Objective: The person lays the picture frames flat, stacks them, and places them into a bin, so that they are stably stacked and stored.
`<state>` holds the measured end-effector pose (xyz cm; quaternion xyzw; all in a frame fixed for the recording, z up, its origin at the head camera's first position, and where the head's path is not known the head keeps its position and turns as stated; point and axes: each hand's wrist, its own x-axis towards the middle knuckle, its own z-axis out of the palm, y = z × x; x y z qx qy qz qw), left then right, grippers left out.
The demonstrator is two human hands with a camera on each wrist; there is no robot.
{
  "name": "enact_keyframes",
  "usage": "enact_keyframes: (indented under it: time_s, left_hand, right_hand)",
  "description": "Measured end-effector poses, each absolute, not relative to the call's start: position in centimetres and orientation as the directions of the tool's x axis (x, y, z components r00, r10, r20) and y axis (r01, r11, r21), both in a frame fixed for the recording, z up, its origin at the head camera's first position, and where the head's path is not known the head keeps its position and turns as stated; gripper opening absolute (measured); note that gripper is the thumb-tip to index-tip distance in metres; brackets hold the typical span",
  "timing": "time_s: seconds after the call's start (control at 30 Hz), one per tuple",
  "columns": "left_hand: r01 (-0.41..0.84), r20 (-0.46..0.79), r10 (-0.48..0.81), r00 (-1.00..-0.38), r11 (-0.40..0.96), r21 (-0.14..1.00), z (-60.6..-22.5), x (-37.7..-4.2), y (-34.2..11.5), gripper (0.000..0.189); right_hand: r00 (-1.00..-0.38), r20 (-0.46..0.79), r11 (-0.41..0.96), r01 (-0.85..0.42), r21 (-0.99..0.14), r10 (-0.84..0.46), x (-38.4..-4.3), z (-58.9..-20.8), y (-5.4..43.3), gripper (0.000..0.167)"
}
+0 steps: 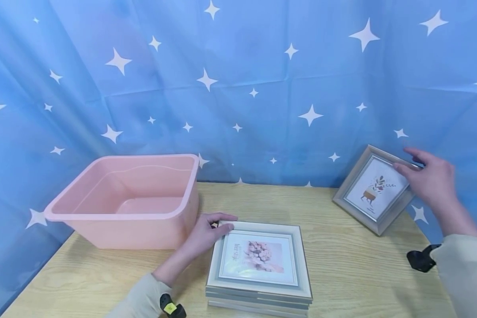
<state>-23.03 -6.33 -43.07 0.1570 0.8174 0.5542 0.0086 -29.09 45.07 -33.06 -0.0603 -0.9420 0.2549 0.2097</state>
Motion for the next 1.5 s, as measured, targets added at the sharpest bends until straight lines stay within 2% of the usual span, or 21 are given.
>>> enact_keyframes:
  time_s: [0.3, 0.57, 0.77, 1.13, 1.5]
  left_hand:
    - [0.233, 0.146, 0.268, -0.952, 0.331, 0.914, -43.0, -23.0, -6.2, 0.018]
    - [0.244, 0.16, 0.269, -0.95, 0.315, 0.917, -43.0, -23.0, -6.0, 0.017]
    - [0.241, 0.156, 0.274, -0.949, 0.314, 0.918, -43.1, -23.0, -6.0, 0.017]
    - [0.221, 0.147, 0.245, -0.958, 0.313, 0.923, -43.2, -22.9, -6.2, 0.018]
    - [0.225, 0.131, 0.274, -0.953, 0.346, 0.911, -42.8, -22.8, -6.3, 0.02]
  right_hand:
    - [-0.916, 0.366, 0.937, 0.03, -0.348, 0.166, -29.3, -33.6, 45.2, 0.046]
    - [-0.922, 0.356, 0.955, 0.043, -0.292, 0.151, -28.6, -33.7, 44.9, 0.044]
    - [-0.912, 0.398, 0.962, -0.012, -0.273, 0.102, -28.1, -33.9, 45.0, 0.039]
    - [-0.911, 0.403, 0.916, -0.083, -0.393, 0.09, -26.1, -34.2, 44.1, 0.042]
    - [-0.887, 0.42, 0.844, -0.072, -0.532, 0.189, -22.5, -33.7, 42.0, 0.049]
